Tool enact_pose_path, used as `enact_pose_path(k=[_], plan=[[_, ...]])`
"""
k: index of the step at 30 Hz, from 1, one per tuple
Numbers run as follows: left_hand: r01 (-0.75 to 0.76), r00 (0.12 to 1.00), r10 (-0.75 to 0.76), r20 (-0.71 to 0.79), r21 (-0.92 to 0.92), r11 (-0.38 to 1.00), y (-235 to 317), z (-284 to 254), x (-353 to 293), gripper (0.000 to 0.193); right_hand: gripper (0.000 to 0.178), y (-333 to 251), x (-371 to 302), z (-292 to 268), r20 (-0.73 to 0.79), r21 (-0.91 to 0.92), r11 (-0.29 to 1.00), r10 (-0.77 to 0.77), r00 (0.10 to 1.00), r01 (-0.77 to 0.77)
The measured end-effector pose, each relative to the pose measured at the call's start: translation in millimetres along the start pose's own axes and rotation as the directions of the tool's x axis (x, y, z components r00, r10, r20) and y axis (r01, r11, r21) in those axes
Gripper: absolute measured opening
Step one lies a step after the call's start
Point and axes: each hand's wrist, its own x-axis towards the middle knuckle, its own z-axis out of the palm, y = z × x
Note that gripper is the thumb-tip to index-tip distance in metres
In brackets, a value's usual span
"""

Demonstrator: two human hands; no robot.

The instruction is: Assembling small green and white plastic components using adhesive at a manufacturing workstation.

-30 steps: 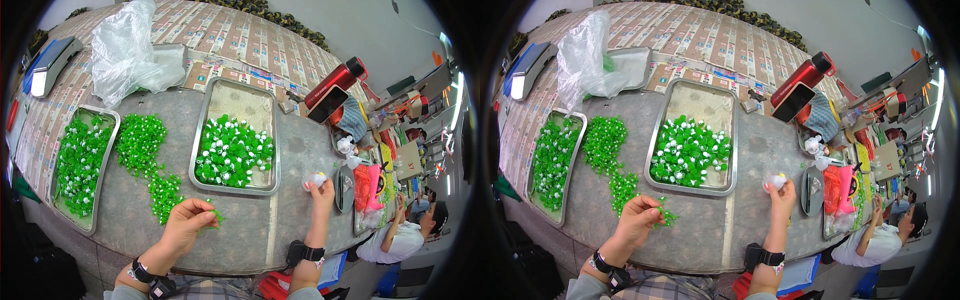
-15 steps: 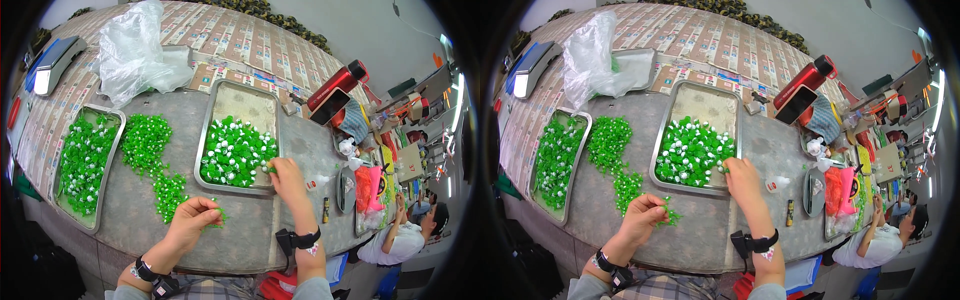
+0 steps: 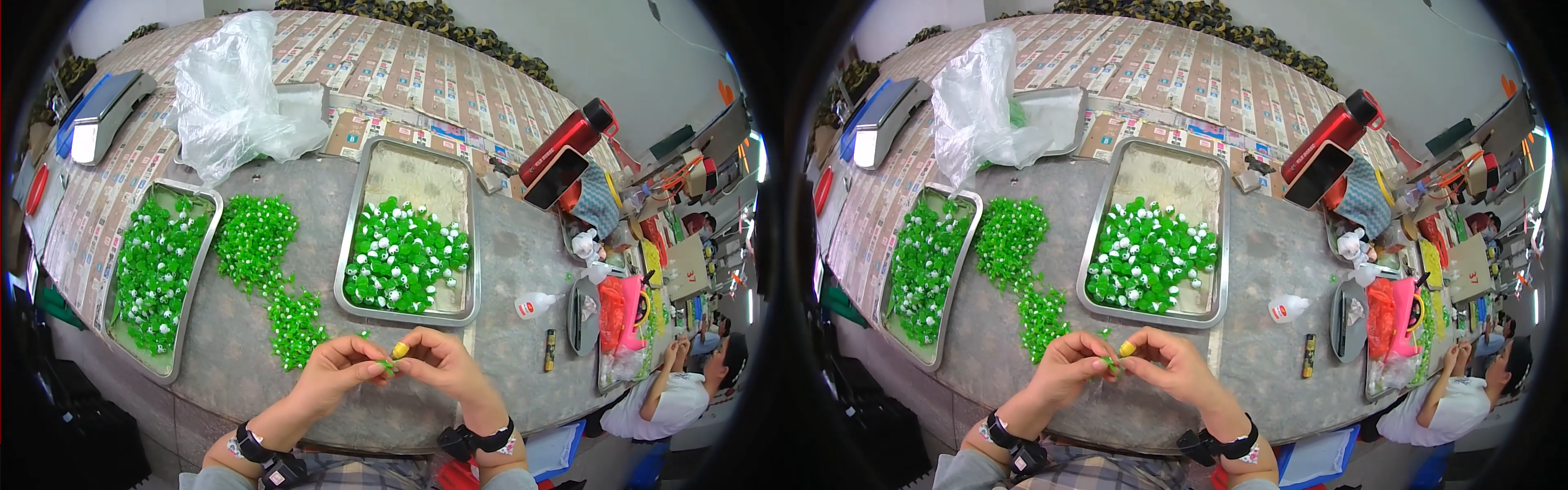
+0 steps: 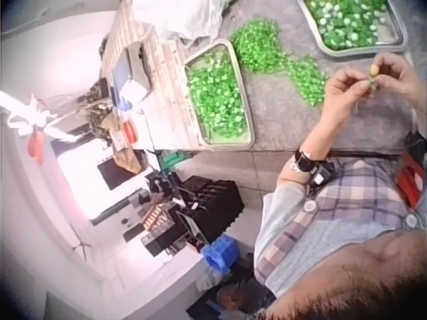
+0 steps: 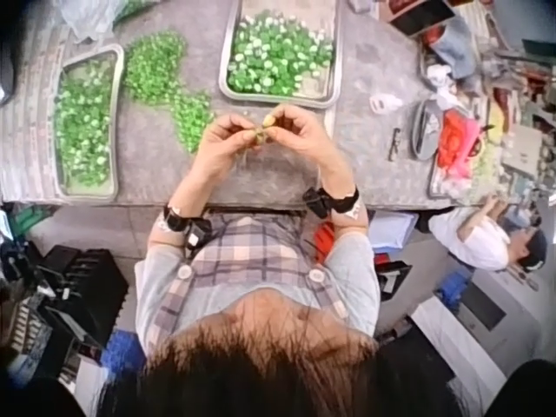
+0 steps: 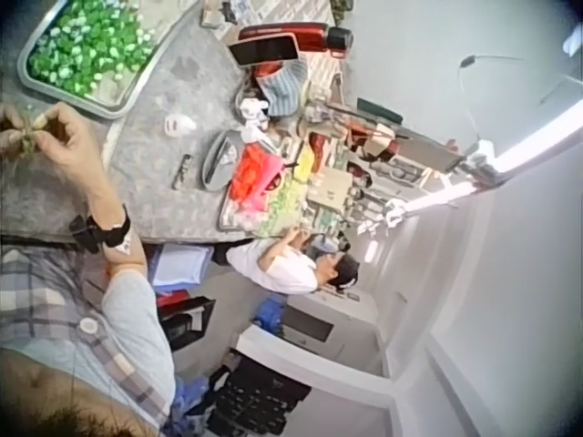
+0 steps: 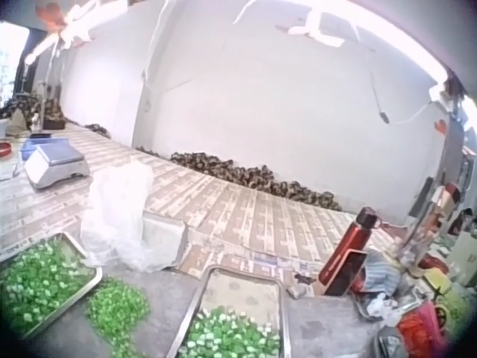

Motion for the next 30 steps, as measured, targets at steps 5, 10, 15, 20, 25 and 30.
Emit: enact_pose_path(k=[5,10,15,20,25,30], plan=[[-0.006,0.999,0.004,-0.032,-0.063,0.998,-1,-1,-1,0.008,0.012,2,1,6,-0.017,0.168,0.986,-0.009,1.0,0.011],[0.045,0.996,-0.051,-0.077,-0.082,0.996,-2,0,-1,0.007,0.013,9,0,7,-0.049,0.167,0.986,0.018,0.999,-0.01],[0.043,0.993,-0.056,-0.101,-0.126,0.991,0,-1,0,0.008,0.021,7,-5,10,-0.093,0.134,0.99,-0.032,0.995,0.044],[0.041,0.99,-0.058,-0.129,-0.13,0.991,0,-2,0,0.008,0.021,8,-5,10,-0.155,0.081,0.996,-0.034,0.987,0.047],[0.029,0.985,-0.036,-0.167,-0.044,0.999,-2,0,1,0.008,0.021,3,-6,8,-0.205,0.06,0.978,-0.184,0.961,0.2],[0.018,0.985,-0.023,-0.168,-0.027,0.999,-3,0,1,0.007,0.02,6,-5,10,-0.19,0.033,0.991,-0.12,0.974,0.128]])
